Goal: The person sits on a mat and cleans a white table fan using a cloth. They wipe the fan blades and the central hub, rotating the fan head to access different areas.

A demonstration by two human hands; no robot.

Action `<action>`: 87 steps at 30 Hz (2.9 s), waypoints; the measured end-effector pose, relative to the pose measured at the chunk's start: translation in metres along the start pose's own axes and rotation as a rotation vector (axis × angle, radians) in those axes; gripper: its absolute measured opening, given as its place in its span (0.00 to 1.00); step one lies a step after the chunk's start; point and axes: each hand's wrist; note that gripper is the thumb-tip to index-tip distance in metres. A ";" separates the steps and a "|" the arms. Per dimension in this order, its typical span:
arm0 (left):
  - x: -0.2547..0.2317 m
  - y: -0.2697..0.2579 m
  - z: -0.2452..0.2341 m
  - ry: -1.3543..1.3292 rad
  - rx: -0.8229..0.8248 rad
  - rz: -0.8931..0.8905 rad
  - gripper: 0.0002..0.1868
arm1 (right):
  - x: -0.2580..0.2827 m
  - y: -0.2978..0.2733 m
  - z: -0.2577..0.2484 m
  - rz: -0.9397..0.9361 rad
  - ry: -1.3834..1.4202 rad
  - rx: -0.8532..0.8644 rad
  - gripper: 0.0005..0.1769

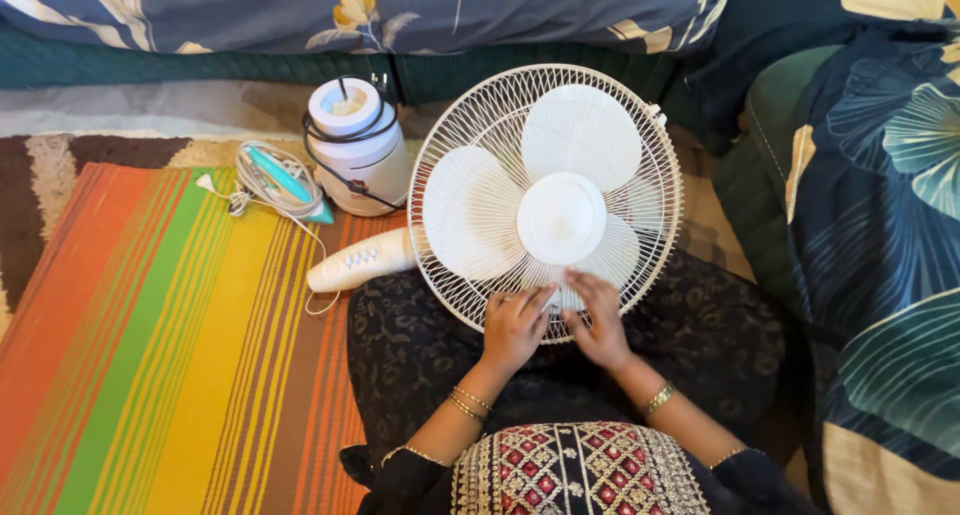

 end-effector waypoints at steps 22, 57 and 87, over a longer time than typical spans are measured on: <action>0.034 -0.034 0.012 -0.071 -0.096 0.096 0.46 | 0.031 0.000 0.005 0.649 0.708 0.078 0.18; 0.172 0.037 -0.013 -1.437 -0.301 -1.084 0.39 | -0.206 0.068 -0.051 0.245 0.136 -0.665 0.11; 0.099 0.051 0.014 -0.781 -0.203 -0.654 0.35 | -0.143 0.050 -0.059 0.355 0.101 -0.540 0.15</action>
Point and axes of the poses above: each hand's wrist, its own y-axis towards the middle knuckle, its own z-axis out of the palm, x = y × z, and after that the axes turned 12 degrees about -z, right-handed
